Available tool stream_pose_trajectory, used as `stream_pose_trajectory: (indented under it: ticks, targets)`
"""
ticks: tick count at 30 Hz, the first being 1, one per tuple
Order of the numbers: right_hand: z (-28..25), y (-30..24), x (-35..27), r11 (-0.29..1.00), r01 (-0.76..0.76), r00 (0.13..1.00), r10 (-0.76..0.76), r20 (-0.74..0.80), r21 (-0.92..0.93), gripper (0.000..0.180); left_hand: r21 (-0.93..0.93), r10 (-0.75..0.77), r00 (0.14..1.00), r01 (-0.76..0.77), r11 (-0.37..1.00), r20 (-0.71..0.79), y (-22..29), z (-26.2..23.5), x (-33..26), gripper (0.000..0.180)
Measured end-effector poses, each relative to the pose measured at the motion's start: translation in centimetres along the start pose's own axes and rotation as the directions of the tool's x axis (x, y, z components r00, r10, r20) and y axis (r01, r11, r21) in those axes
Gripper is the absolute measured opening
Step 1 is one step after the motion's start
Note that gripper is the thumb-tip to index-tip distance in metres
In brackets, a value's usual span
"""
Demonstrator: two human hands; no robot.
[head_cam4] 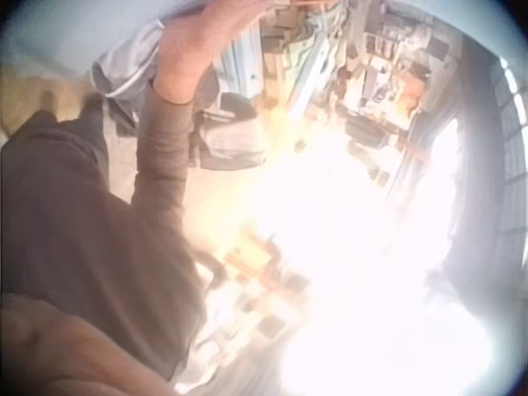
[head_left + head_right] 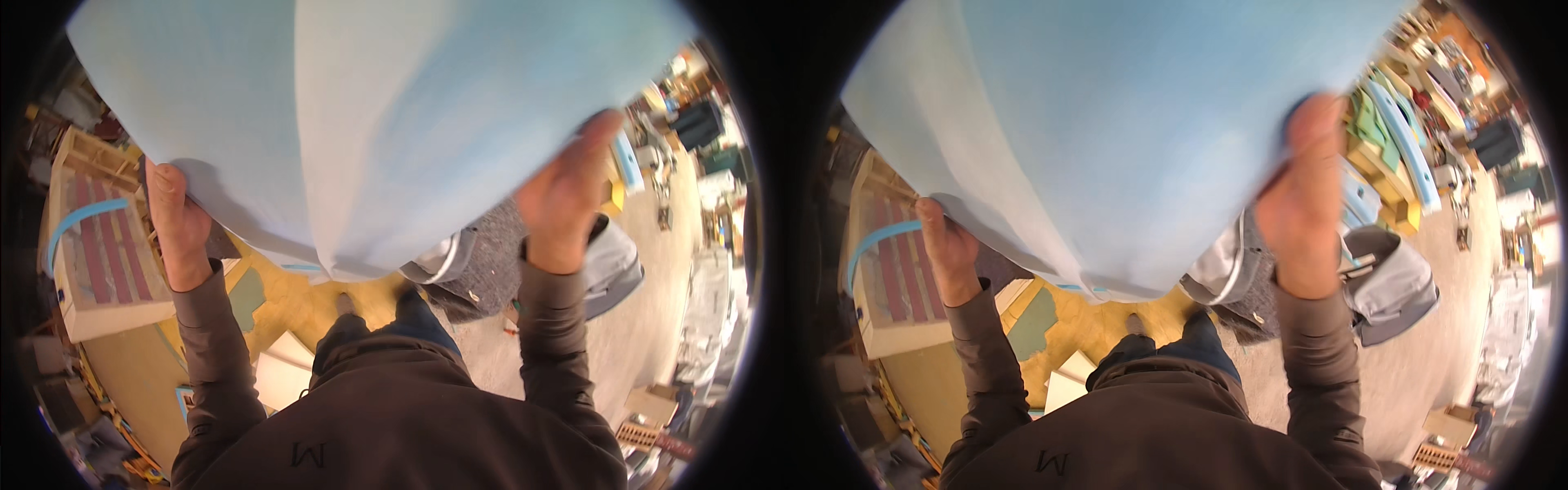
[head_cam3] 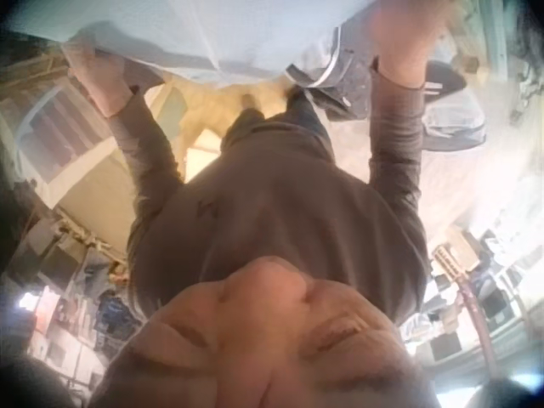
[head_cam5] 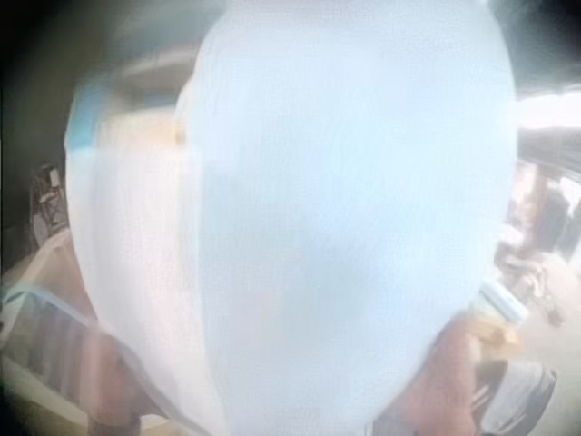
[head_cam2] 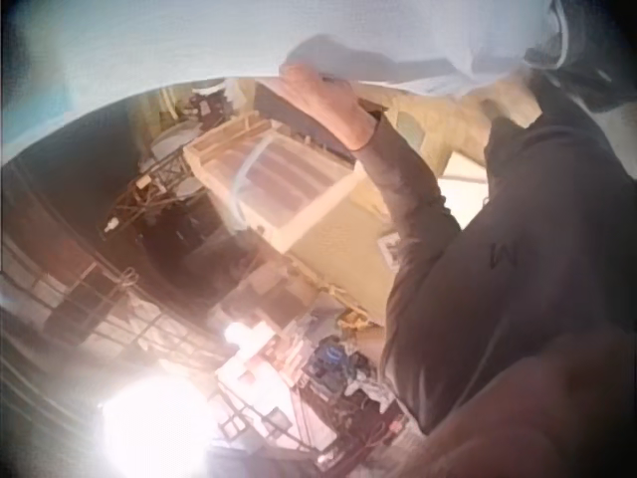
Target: The person fits a gray fabric cover over a light blue foam cushion, aligns the edges, and then uses a cordless drill to fasten a metal bracket to the cushion. The person also puts on a green glove before using the drill.
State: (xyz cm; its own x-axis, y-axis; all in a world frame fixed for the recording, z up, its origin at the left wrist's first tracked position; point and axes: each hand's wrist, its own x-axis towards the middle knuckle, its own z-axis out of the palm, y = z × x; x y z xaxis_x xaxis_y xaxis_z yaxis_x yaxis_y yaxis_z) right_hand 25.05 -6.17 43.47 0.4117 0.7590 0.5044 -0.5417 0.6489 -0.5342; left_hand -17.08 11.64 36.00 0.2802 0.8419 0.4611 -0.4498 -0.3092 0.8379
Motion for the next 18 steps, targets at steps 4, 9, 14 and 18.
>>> stream_pose_trajectory:
  ticks: [4, 9, 14, 18]
  targets:
    - [2.8, 12.9, -3.1, 0.933, -0.223, 0.974, 0.203, -0.099, -0.281, 0.081, 0.406, -0.053, 0.97, 0.149, 0.901, -0.239, 0.4, -4.3, -5.3, 0.099]
    - [-3.3, 27.7, -11.1, 0.869, -0.492, 0.787, 0.417, -0.454, -0.056, 0.071, 0.327, -0.265, 0.901, 0.379, 0.865, -0.343, -9.5, -10.5, -16.7, 0.088]
    - [-11.5, 35.4, -20.9, 0.674, -0.734, 0.618, 0.61, -0.496, -0.085, 0.065, 0.583, -0.521, 0.819, 0.55, 0.597, -0.24, -18.1, -12.5, -34.1, 0.085]
    - [-12.0, 33.7, -24.4, 0.436, -0.818, 0.574, 0.581, -0.577, -0.375, 0.061, 0.901, -0.446, 0.894, 0.224, 0.371, -0.039, -19.2, -13.0, -41.2, 0.078]
